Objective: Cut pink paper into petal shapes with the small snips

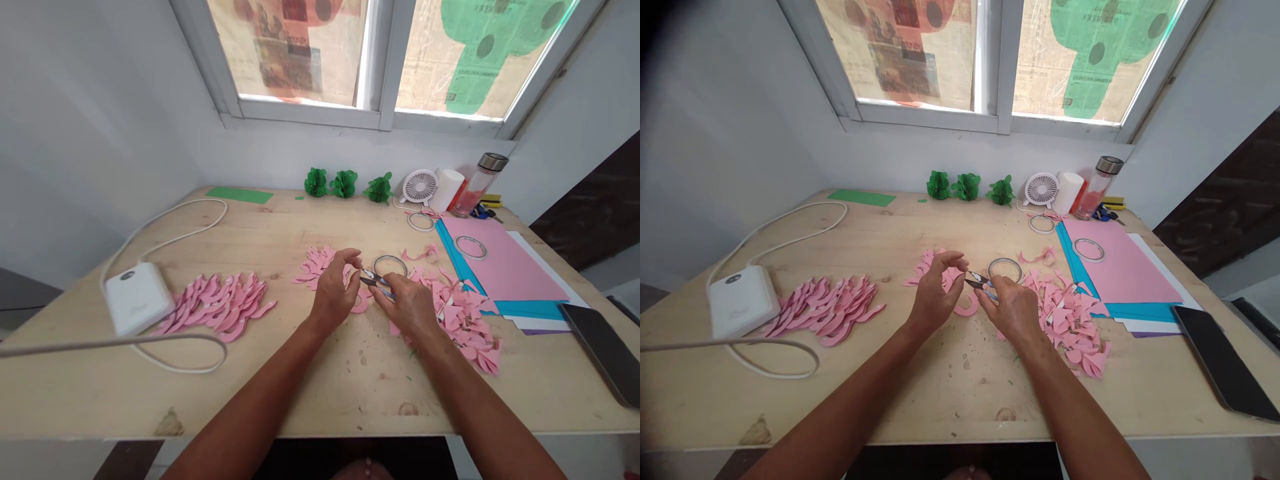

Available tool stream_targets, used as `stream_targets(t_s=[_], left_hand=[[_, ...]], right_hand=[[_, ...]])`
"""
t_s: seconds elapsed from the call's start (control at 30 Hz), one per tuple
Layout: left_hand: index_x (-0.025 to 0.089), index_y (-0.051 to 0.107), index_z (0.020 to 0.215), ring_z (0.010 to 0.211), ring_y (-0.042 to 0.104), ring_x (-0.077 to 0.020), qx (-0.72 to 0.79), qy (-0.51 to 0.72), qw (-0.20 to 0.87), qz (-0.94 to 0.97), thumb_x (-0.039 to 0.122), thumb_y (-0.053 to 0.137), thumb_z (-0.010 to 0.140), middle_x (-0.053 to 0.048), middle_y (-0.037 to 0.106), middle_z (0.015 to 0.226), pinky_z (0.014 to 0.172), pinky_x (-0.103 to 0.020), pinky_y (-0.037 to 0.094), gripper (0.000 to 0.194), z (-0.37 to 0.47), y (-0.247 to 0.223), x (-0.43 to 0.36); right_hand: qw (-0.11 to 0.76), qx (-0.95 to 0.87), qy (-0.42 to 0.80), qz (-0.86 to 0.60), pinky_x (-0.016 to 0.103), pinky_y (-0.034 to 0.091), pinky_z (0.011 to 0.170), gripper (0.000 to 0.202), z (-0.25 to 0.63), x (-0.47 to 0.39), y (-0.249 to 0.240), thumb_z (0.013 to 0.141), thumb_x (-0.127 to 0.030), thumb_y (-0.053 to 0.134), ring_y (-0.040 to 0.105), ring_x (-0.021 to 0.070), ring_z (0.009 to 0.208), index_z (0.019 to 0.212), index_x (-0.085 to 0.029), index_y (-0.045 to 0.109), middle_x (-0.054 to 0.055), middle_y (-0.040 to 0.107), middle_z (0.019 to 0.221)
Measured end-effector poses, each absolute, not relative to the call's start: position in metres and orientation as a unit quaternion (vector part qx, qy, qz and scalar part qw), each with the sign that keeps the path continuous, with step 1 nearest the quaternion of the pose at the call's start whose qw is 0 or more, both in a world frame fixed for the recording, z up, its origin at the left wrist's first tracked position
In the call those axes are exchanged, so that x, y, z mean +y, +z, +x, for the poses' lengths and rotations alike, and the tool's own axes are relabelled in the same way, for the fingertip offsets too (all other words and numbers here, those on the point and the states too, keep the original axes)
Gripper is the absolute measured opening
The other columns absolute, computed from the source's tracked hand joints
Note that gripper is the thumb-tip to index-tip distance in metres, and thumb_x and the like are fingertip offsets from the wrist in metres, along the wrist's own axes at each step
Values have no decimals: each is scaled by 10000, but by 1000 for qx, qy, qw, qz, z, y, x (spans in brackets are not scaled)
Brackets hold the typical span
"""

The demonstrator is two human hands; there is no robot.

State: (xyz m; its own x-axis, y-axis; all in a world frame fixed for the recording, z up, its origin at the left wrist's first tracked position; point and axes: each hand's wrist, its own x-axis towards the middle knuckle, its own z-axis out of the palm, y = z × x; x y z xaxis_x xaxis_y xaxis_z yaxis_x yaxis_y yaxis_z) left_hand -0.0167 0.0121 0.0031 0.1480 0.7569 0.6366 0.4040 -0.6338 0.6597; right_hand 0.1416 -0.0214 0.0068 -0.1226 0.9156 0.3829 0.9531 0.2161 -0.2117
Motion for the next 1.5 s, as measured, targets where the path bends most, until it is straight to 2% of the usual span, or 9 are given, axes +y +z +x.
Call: stream_targets(t_s=[0.17, 0.47, 1.2, 1.37, 1.5], left_hand=[[212, 406, 1147, 938, 610, -146, 352, 536, 206, 739, 82, 434, 807, -56, 560, 1019, 848, -334, 482, 365, -13, 1, 11], [206, 401, 1155, 903, 624, -143, 344, 523, 178, 759, 68, 413, 811, -73, 534, 1059, 822, -322, 484, 371, -13, 1, 10], [206, 430, 1123, 875, 591, -140, 333, 525, 161, 766, 28, 409, 775, -48, 541, 977, 821, -327, 467, 392, -13, 3, 11], [206, 463, 1078, 881, 598, -147, 381, 554, 216, 709, 52, 443, 760, -52, 537, 1013, 822, -338, 472, 354, -13, 1, 13], [211, 470, 1049, 889, 602, -148, 407, 580, 324, 627, 103, 506, 751, -54, 534, 1043, 815, -332, 480, 320, -13, -2, 15]], right_hand=[[219, -746, -43, -627, 238, 248, 500, 305, 141, -22, 8, 849, -452, 449, 603, 146, 617, 801, -193, 603, 31, 668, 699], [220, -746, -39, -627, 232, 237, 502, 314, 140, -24, 9, 857, -458, 439, 597, 149, 616, 816, -192, 601, 37, 668, 701], [209, -749, -46, -627, 240, 221, 502, 295, 140, -22, 7, 846, -452, 459, 598, 153, 614, 796, -198, 599, 22, 665, 694], [226, -745, -40, -626, 239, 239, 502, 287, 140, -22, 6, 843, -447, 469, 591, 144, 614, 817, -198, 608, 22, 667, 716], [251, -729, -33, -636, 236, 253, 502, 287, 140, -22, 7, 834, -451, 477, 570, 134, 581, 824, -201, 615, 19, 657, 707]])
